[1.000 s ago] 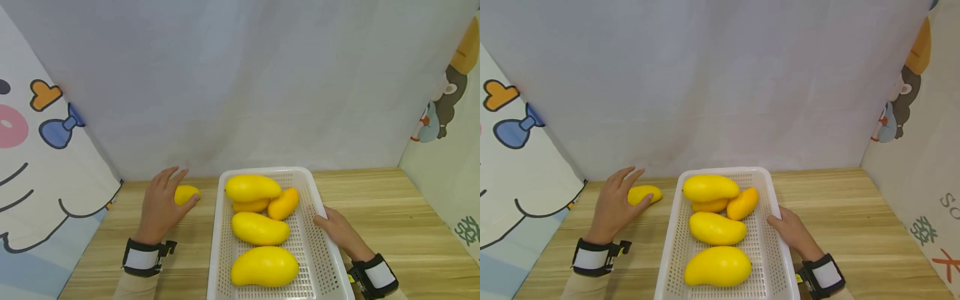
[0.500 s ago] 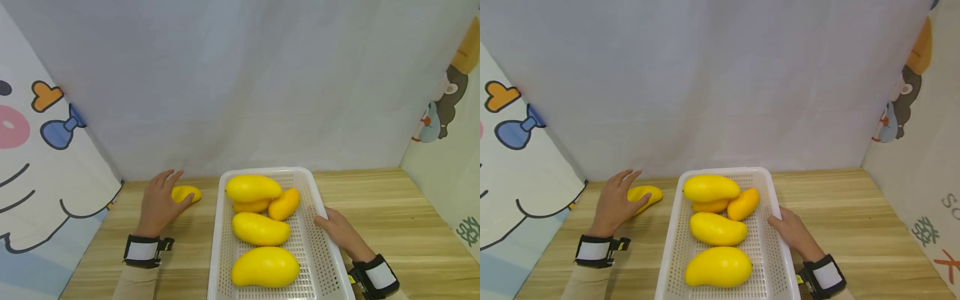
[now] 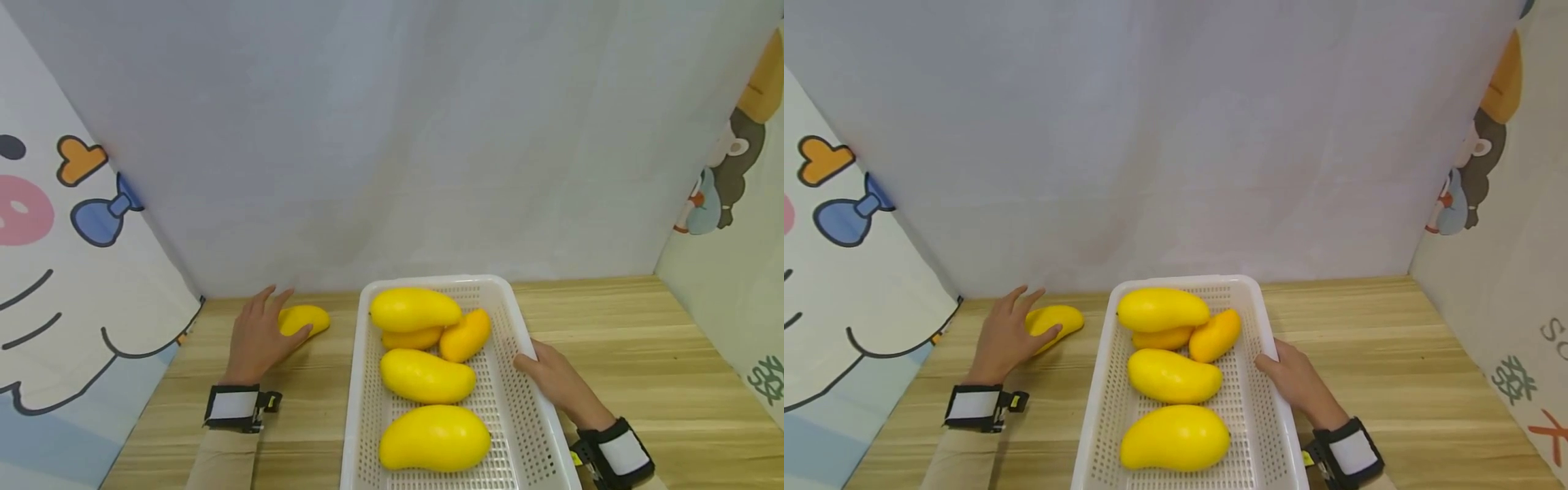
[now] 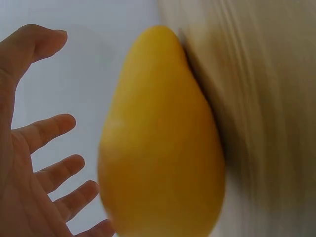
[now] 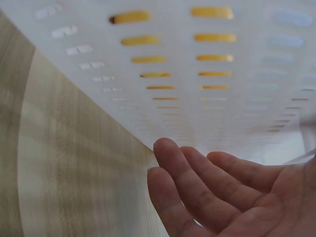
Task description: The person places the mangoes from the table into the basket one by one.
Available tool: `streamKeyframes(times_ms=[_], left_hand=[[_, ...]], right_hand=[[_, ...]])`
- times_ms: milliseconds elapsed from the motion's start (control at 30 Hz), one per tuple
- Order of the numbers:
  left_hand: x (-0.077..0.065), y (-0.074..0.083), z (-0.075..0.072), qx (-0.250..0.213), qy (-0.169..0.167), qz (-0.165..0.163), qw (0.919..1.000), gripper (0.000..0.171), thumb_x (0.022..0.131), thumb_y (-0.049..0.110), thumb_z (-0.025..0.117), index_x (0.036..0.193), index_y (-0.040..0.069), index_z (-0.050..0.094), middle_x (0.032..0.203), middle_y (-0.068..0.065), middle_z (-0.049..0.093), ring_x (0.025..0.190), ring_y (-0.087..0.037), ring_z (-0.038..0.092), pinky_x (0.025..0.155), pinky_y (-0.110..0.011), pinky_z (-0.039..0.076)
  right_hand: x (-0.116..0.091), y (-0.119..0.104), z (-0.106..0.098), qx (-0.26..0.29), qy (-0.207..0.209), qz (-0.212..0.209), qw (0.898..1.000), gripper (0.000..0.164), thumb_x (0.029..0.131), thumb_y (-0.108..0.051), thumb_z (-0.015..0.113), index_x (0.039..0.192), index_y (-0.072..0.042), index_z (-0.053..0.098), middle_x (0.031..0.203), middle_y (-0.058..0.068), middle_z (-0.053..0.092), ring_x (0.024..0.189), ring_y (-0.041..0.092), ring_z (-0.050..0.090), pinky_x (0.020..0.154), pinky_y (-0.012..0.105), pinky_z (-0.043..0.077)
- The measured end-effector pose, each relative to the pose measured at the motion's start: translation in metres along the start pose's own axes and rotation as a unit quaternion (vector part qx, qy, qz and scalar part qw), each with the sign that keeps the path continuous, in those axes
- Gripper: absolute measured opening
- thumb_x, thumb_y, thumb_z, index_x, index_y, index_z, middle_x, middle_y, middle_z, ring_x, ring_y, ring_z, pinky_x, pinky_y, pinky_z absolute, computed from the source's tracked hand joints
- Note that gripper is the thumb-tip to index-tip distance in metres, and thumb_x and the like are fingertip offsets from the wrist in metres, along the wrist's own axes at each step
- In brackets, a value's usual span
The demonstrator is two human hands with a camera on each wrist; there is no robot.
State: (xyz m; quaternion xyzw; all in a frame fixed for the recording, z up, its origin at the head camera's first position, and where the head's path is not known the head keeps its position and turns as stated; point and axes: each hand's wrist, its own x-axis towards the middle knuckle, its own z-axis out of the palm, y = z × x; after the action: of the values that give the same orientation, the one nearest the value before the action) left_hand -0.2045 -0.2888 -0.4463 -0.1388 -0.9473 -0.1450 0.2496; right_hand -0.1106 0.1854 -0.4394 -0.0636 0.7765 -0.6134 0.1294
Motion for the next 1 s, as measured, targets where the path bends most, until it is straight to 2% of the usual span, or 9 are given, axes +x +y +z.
streamKeyframes(times_ms=[167,400,533,867,1000], left_hand=[[-0.005,-0.009,0.007,0.000,-0.030,-0.019,0.9994,0.077,0.074,0.060,0.063,0.133,0.014,0.047,0.140,-0.022,0.035,0.121,-0.045,0.034,0.088,-0.064,0.033],[-0.008,-0.018,0.016,0.001,-0.042,-0.025,0.9988,0.079,0.073,0.061,0.064,0.134,0.013,0.046,0.139,-0.023,0.036,0.122,-0.045,0.035,0.088,-0.063,0.034],[-0.010,-0.020,0.021,0.003,-0.060,-0.034,0.9976,0.080,0.073,0.061,0.064,0.134,0.014,0.046,0.139,-0.022,0.037,0.121,-0.044,0.035,0.087,-0.062,0.035],[-0.012,-0.021,0.021,0.015,-0.108,-0.061,0.9922,0.082,0.072,0.062,0.064,0.136,0.016,0.044,0.137,-0.022,0.038,0.122,-0.045,0.033,0.088,-0.065,0.033],[-0.012,-0.020,0.019,0.009,-0.127,-0.073,0.9892,0.085,0.072,0.061,0.065,0.139,0.016,0.040,0.136,-0.021,0.040,0.119,-0.043,0.037,0.083,-0.063,0.038]], right_hand=[[0.001,0.001,0.000,0.006,0.000,0.007,1.000,0.048,0.097,-0.018,0.039,0.143,-0.008,0.030,0.112,0.030,0.053,0.079,0.036,0.063,0.057,0.048,0.051],[0.002,0.001,0.000,0.006,0.006,0.013,1.000,0.048,0.096,-0.018,0.039,0.143,-0.009,0.030,0.111,0.029,0.054,0.078,0.036,0.063,0.057,0.048,0.051],[0.001,0.000,0.001,0.001,0.007,0.015,1.000,0.047,0.097,-0.018,0.039,0.142,-0.008,0.031,0.110,0.029,0.055,0.077,0.036,0.063,0.057,0.048,0.051],[0.001,-0.002,0.002,0.003,0.009,0.015,1.000,0.048,0.096,-0.017,0.039,0.143,-0.008,0.030,0.109,0.029,0.055,0.077,0.036,0.063,0.056,0.048,0.051],[0.001,-0.001,0.001,0.006,0.004,0.011,1.000,0.048,0.097,-0.017,0.038,0.143,-0.008,0.029,0.110,0.030,0.054,0.078,0.037,0.063,0.057,0.048,0.051]])
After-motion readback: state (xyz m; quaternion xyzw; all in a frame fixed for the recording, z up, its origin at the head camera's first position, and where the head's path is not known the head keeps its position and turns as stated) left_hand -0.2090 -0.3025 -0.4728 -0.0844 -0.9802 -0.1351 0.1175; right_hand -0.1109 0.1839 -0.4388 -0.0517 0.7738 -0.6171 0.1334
